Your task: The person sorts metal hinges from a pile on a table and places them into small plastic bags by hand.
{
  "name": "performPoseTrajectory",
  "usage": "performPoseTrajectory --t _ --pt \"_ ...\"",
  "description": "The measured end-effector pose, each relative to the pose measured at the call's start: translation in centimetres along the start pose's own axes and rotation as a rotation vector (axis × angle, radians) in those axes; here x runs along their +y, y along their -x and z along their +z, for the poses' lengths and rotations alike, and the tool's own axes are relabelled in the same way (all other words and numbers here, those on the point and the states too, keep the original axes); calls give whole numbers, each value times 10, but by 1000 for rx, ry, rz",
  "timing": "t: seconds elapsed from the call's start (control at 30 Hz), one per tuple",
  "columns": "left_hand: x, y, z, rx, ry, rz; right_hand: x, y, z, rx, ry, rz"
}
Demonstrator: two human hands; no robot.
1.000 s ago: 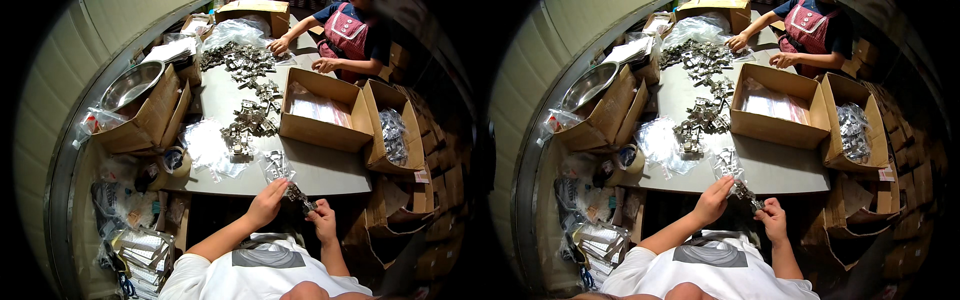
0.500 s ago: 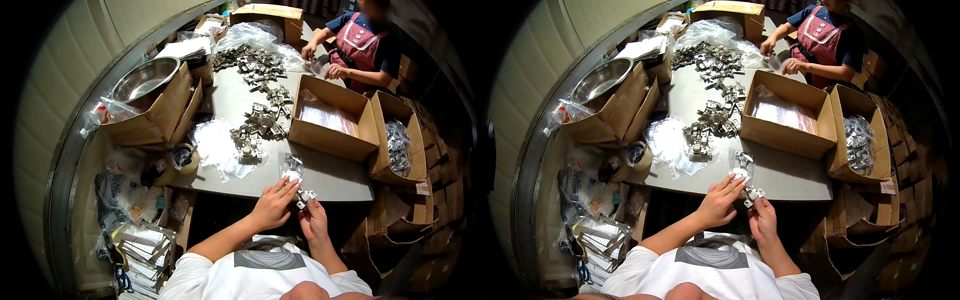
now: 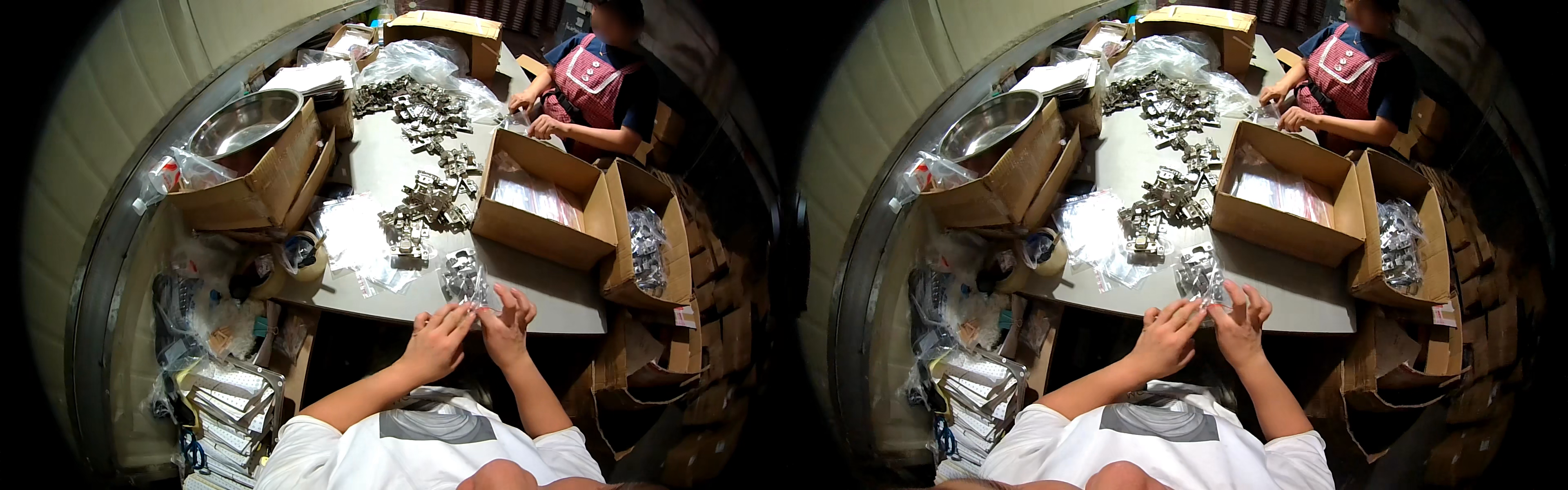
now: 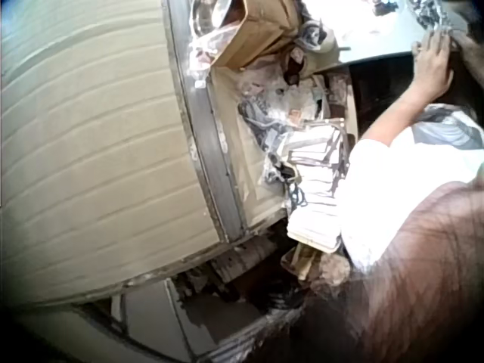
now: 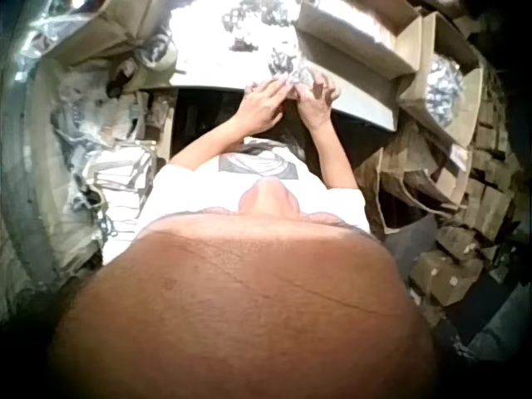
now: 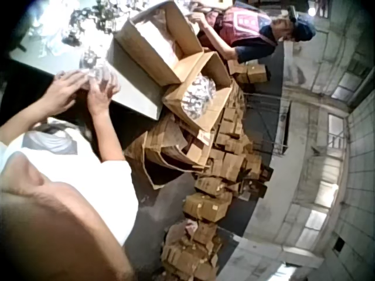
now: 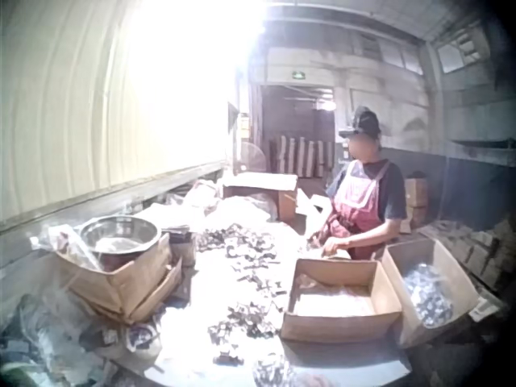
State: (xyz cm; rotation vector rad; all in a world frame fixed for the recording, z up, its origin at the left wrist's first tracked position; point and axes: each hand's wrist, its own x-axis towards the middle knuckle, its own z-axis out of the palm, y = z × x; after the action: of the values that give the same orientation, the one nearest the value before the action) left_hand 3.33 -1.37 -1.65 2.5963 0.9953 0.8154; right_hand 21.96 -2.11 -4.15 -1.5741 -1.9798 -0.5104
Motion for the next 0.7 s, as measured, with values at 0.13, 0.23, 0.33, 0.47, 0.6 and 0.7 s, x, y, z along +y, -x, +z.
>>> performPoseTrajectory --t 0.13,0.23,0.33,0.47,0.6,0.7 --pt "-16 -11 5 56 -15 38 9 -16 3 7 -13 -105" --pt "-20 -13 6 106 47 51 8 -21 -4 67 -117 -162" --pt "-24 -15 11 190 87 66 6 -18 -9 25 -77 -149" --pt "-35 -14 28 194 104 108 7 -12 18 -144 82 -88" --pt "-53 -14 19 240 98 95 5 -24 1 -198 -213 -60" --pt "-70 -15 7 194 2 202 8 -19 -1 -246 -200 -153"
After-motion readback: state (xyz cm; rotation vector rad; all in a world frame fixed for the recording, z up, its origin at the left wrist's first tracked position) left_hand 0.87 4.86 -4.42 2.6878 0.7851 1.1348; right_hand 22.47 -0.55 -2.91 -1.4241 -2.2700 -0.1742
